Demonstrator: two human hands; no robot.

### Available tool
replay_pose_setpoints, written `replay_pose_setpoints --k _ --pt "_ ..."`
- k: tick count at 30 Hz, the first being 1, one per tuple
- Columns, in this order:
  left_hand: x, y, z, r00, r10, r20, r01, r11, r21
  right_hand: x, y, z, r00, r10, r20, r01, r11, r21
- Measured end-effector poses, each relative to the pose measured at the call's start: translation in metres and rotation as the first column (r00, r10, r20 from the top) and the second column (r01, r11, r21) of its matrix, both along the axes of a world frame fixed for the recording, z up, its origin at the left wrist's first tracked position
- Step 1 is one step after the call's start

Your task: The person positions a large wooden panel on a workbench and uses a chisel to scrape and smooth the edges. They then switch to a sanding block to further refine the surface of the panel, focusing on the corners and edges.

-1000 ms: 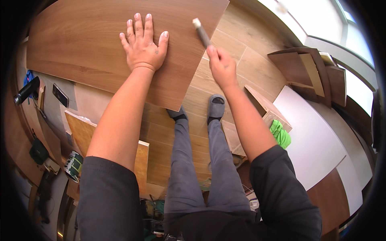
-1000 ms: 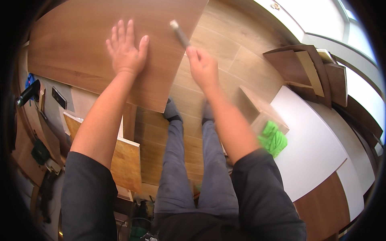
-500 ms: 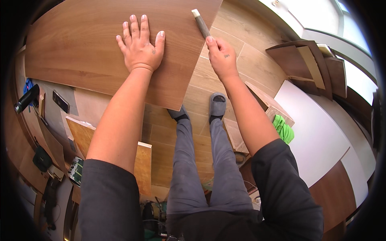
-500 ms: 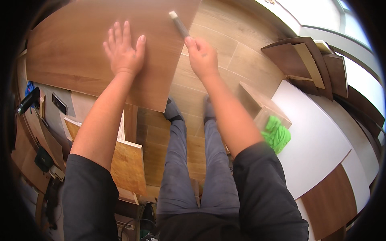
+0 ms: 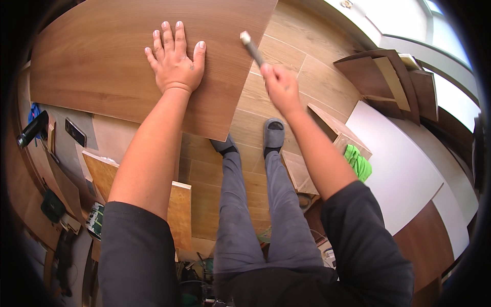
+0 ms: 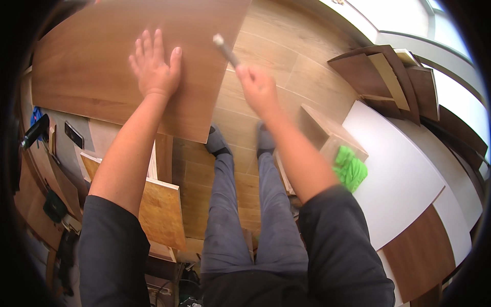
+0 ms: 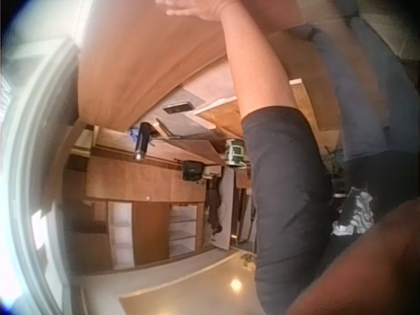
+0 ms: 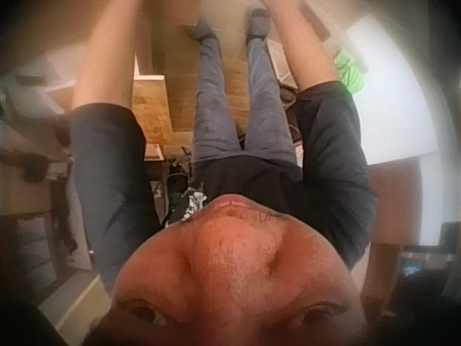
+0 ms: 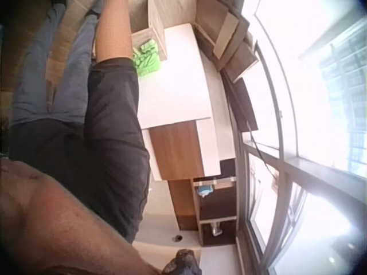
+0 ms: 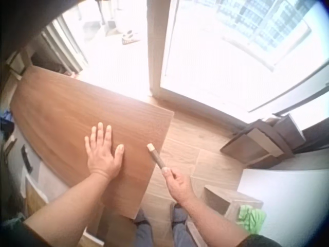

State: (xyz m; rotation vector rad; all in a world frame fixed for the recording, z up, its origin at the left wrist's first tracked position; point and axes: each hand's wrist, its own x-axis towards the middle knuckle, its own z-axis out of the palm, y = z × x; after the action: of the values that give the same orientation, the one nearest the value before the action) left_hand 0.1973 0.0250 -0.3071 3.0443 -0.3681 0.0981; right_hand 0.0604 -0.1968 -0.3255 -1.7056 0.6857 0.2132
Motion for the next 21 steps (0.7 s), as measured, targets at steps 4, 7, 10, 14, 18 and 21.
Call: replay_pose_setpoints --k 4,7,10,14,18,21 --pt "0.001 0.001 0.000 1.000 -0.005 0.013 0.005 1.000 -0.010 -0.004 0.000 0.004 0.998 0.052 0.038 -0.049 0.996 -0.075" --pt "0.001 -0.001 0.000 1.000 -0.007 0.015 0.007 1.000 -0.011 0.076 -0.021 0.015 0.999 -0.039 0.002 0.040 0.999 -0.026" --pt "0.001 -0.004 0.000 1.000 -0.009 0.007 0.009 1.000 -0.006 0.079 -0.028 0.012 0.998 -0.051 0.046 0.053 0.998 -0.044" --pt "0.001 -0.001 0.002 0.999 0.016 -0.049 -0.015 1.000 0.023 0.001 0.001 0.021 0.999 0.031 -0.004 -0.032 0.992 -0.119" --pt "0.001 0.000 0.002 1.000 0.006 -0.028 -0.006 1.000 -0.002 0.044 -0.006 0.016 0.996 -0.054 -0.071 0.052 0.998 -0.038" --pt "0.001 -0.003 0.002 1.000 -0.006 0.003 0.006 1.000 -0.030 0.092 -0.024 0.014 0.990 -0.143 0.007 0.142 0.986 0.091"
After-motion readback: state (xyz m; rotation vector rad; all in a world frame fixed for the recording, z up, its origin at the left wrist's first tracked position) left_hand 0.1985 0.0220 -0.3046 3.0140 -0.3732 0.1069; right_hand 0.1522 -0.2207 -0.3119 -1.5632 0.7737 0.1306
